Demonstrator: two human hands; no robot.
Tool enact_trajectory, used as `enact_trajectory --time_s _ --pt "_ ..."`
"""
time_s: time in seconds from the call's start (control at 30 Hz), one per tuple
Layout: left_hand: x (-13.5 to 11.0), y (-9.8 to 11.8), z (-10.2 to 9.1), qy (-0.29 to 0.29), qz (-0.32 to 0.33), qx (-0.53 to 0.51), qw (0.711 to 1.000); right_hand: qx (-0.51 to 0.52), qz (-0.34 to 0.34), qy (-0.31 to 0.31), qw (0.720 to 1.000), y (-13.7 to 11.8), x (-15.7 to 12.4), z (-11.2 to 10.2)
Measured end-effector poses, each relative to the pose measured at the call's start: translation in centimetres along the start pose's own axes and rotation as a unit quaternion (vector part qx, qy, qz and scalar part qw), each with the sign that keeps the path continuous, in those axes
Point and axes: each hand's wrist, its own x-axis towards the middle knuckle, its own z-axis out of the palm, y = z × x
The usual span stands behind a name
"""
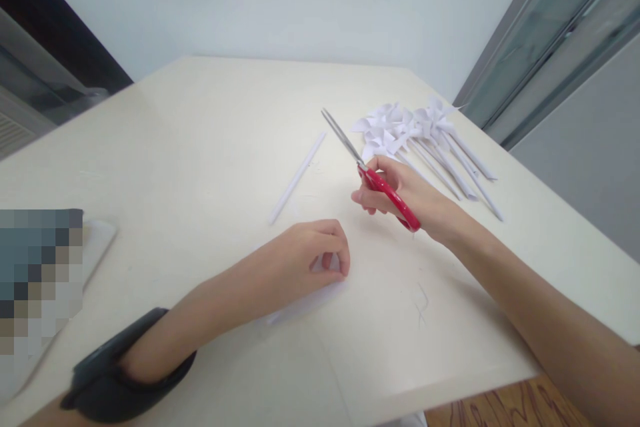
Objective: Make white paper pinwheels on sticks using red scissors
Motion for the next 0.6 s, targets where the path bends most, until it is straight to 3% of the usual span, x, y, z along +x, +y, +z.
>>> enact_trajectory --time_s 0.17,0.27,0.37,0.6 --pt "-0.4 0.2 -1.4 0.146 -0.115 -0.129 0.974 -0.111 -0.15 0.103 0.977 -0.5 -0.1 0.5" --pt "-0.7 -0.1 -1.6 0.247 -0.1 -0.235 0.935 -0.168 -0.204 0.09 0.96 -0.5 -0.3 0.6" --pt "-0.5 -0.2 -1.5 0.325 -0.063 -0.261 0.907 -0.196 -0.224 0.065 0.952 -0.3 -0.3 0.6" --pt "-0.3 0.3 -1.6 0.358 -0.028 -0.257 0.897 -0.229 -0.226 0.042 0.946 0.1 -0.2 0.2"
